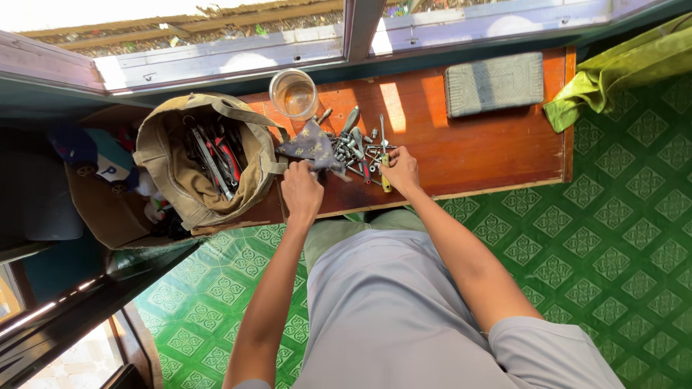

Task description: The person cleans hand tools and hardware by wiping wrenches, a screwdriver, a ratchet, and various metal bolts with a cloth.

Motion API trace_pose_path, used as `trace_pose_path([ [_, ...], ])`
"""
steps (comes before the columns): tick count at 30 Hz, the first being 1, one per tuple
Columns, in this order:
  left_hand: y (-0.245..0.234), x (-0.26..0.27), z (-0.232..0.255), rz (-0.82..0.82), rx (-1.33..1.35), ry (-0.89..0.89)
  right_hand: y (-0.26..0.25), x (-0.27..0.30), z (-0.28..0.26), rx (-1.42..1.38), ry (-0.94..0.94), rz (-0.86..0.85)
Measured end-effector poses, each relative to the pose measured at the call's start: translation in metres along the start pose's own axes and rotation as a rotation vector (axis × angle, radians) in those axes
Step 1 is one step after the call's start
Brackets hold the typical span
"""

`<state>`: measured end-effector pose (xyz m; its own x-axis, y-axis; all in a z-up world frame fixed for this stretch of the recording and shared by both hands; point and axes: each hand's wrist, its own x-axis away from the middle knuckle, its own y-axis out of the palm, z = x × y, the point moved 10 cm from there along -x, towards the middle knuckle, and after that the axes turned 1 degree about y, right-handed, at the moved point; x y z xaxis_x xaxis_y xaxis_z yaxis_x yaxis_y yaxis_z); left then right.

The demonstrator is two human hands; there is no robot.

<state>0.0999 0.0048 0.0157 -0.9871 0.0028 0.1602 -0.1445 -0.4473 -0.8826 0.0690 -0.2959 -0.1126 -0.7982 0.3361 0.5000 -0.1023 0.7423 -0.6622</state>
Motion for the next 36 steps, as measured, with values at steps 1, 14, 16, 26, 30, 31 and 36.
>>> trace_pose_path([
  [1,-0.011,0.001,0.005,0.008,0.0,-0.001,0.0,-0.001,0.002,0.0,0.007,-0.009],
  [14,-0.136,0.029,0.029,0.336,0.501,-0.047,-0.001,-0.021,0.002,-0.384,-0.16,-0.091],
  [16,-0.145,0.032,0.041,0.383,0.548,0.038,-0.006,-0.024,-0.007,-0.55,-0.192,-0.157],
  [26,-0.11,0.02,0.042,0.228,1.08,-0.08,-0.075,0.018,-0.123,-1.272,-0.128,-0.615],
  [30,-0.117,0.019,0.06,0.244,1.214,-0.054,-0.105,0.061,-0.174,-1.455,-0.111,-0.804],
  [31,-0.119,0.018,0.065,0.252,1.214,-0.047,-0.108,0.071,-0.179,-1.408,-0.086,-0.818],
  [36,-0.121,0.019,0.103,0.173,1.509,0.056,-0.11,0.111,-0.207,-1.357,-0.243,-1.021],
])
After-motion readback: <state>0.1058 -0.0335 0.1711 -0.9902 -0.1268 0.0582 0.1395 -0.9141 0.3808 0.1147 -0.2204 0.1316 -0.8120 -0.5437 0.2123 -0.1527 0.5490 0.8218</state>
